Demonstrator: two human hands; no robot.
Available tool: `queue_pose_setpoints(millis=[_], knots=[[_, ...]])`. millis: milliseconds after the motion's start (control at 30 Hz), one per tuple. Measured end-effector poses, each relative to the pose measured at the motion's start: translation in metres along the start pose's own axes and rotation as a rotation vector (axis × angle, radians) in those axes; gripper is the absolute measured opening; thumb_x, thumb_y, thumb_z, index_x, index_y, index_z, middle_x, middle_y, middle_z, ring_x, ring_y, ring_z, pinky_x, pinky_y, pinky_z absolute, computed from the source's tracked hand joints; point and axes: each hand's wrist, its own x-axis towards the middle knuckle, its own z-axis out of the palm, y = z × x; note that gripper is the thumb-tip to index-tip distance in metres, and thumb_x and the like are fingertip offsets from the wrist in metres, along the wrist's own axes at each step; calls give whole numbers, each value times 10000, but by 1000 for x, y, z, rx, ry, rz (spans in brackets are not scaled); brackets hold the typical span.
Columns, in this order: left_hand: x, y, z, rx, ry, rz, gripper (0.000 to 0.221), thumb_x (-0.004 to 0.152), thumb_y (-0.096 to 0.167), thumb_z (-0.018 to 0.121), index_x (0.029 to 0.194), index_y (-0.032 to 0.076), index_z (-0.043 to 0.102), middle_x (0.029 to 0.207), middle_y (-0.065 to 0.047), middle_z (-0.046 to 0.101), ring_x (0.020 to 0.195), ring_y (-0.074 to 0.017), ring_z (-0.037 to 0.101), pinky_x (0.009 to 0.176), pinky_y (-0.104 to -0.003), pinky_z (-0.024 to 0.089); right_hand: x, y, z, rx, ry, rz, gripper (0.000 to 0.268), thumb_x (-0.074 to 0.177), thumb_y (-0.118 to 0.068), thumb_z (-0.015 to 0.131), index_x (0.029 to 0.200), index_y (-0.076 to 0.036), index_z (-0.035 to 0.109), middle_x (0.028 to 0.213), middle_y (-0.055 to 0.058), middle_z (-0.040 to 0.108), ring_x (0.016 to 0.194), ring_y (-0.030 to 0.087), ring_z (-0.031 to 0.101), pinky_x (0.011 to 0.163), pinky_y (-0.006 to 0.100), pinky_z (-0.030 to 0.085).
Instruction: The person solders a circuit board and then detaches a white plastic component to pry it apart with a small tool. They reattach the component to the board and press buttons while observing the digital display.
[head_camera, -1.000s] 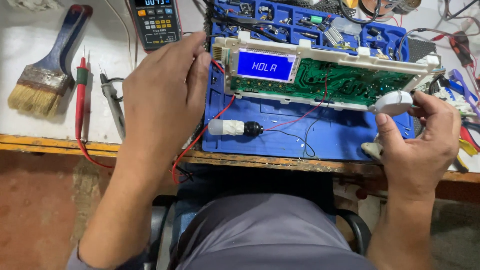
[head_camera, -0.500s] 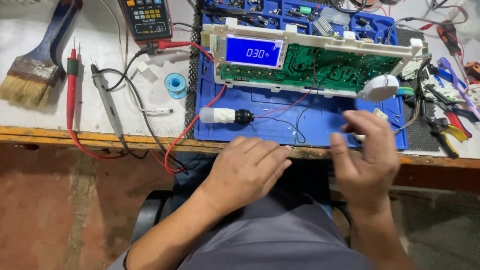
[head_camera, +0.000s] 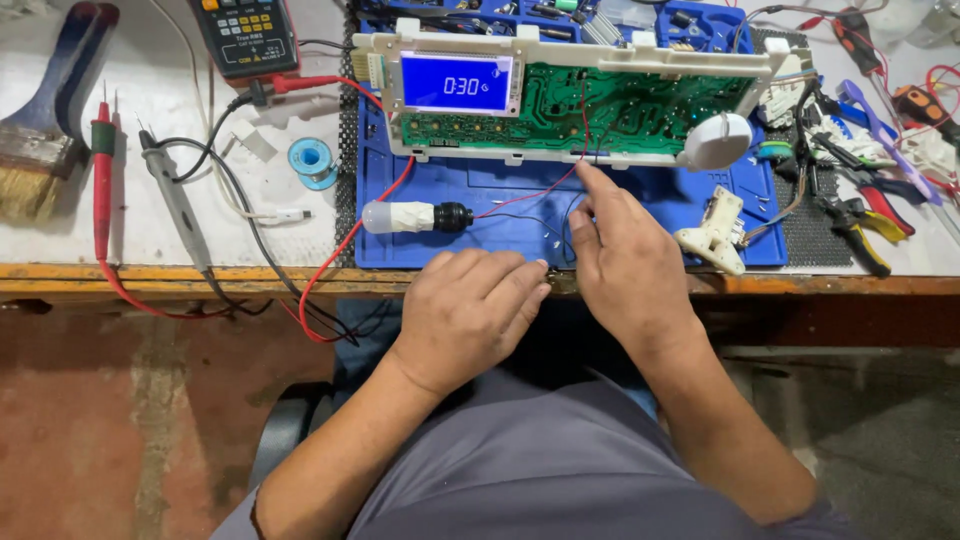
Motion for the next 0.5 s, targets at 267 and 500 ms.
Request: queue_pose_setpoints(millis=[267, 500], knots=[[27, 18, -11, -72, 82, -53, 230, 962, 179, 739, 1153, 66, 679, 1077, -68, 678, 914, -249, 650, 795, -378, 496, 13, 5, 6, -173, -42, -1, 519, 1015, -132, 628, 1514, -101, 488, 1087, 195, 696, 822, 421, 677, 684, 506, 542], [59, 9, 11, 278, -51, -182, 359, 883, 157, 645, 1207, 12, 699, 994, -66, 643, 925, -250, 594, 793, -414, 441, 18, 2, 3, -222, -98, 3, 572, 1011, -116, 601, 1560, -134, 441, 1094, 182, 697, 794, 409, 677, 668, 503, 542]])
